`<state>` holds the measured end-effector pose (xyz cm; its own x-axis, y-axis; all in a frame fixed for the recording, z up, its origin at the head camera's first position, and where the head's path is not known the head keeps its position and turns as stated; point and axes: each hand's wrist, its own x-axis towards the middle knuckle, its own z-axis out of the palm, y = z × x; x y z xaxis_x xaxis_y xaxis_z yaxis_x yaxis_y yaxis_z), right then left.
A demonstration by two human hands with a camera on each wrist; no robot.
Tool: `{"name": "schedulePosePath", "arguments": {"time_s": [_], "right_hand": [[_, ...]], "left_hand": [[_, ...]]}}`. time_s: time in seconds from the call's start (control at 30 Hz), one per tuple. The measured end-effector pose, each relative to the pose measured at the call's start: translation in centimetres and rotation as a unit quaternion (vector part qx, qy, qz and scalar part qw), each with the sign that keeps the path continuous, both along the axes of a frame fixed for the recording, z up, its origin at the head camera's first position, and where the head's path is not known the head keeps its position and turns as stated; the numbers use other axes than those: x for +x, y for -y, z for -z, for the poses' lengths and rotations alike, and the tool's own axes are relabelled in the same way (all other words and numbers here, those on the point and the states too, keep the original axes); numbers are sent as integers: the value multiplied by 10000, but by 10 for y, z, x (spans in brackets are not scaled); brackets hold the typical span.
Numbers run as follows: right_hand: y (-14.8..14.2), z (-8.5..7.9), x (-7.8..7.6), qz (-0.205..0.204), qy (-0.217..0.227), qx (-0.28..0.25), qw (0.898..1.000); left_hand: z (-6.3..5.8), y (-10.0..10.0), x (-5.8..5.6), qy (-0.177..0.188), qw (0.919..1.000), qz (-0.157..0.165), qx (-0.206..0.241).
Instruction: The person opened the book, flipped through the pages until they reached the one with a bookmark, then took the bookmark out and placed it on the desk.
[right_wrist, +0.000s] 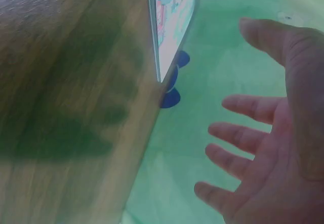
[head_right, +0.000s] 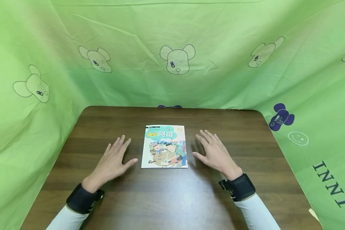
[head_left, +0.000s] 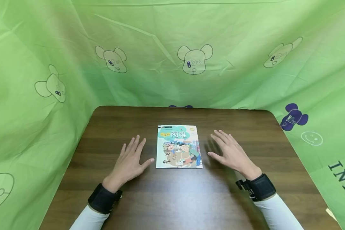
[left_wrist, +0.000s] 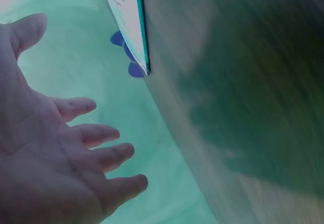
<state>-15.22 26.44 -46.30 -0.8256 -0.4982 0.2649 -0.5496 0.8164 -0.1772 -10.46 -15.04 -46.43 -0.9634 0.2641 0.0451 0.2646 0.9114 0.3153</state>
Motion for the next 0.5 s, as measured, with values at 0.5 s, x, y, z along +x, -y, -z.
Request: {"name": "schedulePosePath", "arguments": {"time_s": [0.5], "right_hand": [[36,0,-15,-831,379,-204,9956]], "left_hand": [[-2,-41,-6,816,9922,941,54]]}}
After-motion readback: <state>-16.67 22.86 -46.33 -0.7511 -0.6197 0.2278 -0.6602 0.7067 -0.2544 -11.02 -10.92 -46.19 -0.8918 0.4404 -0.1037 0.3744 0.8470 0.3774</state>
